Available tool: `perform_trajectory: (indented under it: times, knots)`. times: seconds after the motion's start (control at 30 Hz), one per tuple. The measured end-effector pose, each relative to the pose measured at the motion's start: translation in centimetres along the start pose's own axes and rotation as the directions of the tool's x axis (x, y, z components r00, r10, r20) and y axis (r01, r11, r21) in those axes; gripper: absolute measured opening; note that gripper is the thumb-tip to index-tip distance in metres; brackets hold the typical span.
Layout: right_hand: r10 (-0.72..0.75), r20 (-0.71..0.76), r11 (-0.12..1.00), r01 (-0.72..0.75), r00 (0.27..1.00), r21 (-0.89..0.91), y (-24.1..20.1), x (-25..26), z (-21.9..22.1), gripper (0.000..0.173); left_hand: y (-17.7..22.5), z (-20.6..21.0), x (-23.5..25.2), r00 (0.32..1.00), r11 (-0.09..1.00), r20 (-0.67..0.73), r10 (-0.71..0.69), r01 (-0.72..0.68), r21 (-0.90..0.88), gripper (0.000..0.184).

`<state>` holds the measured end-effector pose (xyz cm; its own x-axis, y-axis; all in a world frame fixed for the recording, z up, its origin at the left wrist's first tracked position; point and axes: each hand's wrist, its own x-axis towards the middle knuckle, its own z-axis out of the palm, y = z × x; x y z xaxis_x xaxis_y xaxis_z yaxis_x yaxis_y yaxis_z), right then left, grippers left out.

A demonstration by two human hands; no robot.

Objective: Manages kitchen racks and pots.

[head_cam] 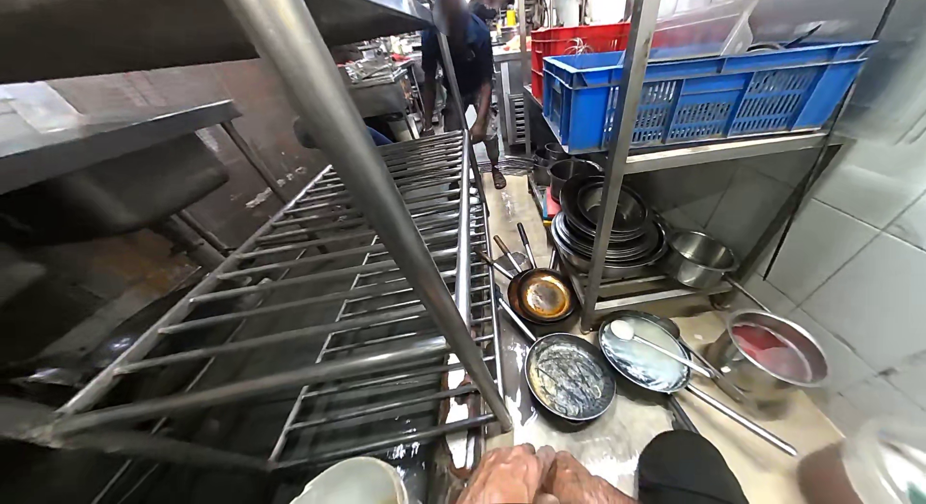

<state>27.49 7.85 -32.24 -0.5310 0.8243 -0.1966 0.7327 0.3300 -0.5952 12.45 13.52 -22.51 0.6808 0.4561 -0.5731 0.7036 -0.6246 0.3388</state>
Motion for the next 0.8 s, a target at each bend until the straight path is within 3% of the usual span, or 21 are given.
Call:
perform_trajectory:
  times: [0.3,0.43,0.63,0.73,0.77,0.8]
  knots:
    - [-0.021,0.018,1.0,0.022,1.0,-0.014,0.1,0.1,0.0,0.038,-0.1,0.0,0.0,1.0,1.0,0.003,0.003,-0.003,0.007,0.048]
    - [0.037,0.106,0.999,-0.034,0.994,-0.024,-0.6,0.2,-0.8,0.04,0.1,-0.2,-0.1,1.0,1.0,0.01,0.0,0.0,0.001,0.049]
    - [0.027,0.032,0.999,-0.028,0.999,0.021,-0.7,0.1,-0.8,0.038,-0.1,-0.2,-0.1,1.0,1.0,0.003,-0.005,0.005,-0.01,0.049]
    - [0.074,0.097,0.997,-0.075,0.993,0.003,0.2,0.4,-0.2,0.041,0.0,0.0,-0.3,1.0,1.0,-0.01,-0.004,0.004,-0.022,0.048]
    - [-0.036,-0.008,0.998,0.036,0.999,-0.052,2.9,0.8,2.4,0.043,0.1,0.0,-0.3,1.0,1.0,-0.018,0.0,-0.001,-0.028,0.048]
    - [-0.288,-0.296,0.955,0.251,0.911,-0.157,8.1,2.4,7.8,0.046,0.4,0.0,-0.3,1.0,0.999,-0.025,0.011,-0.012,-0.038,0.047]
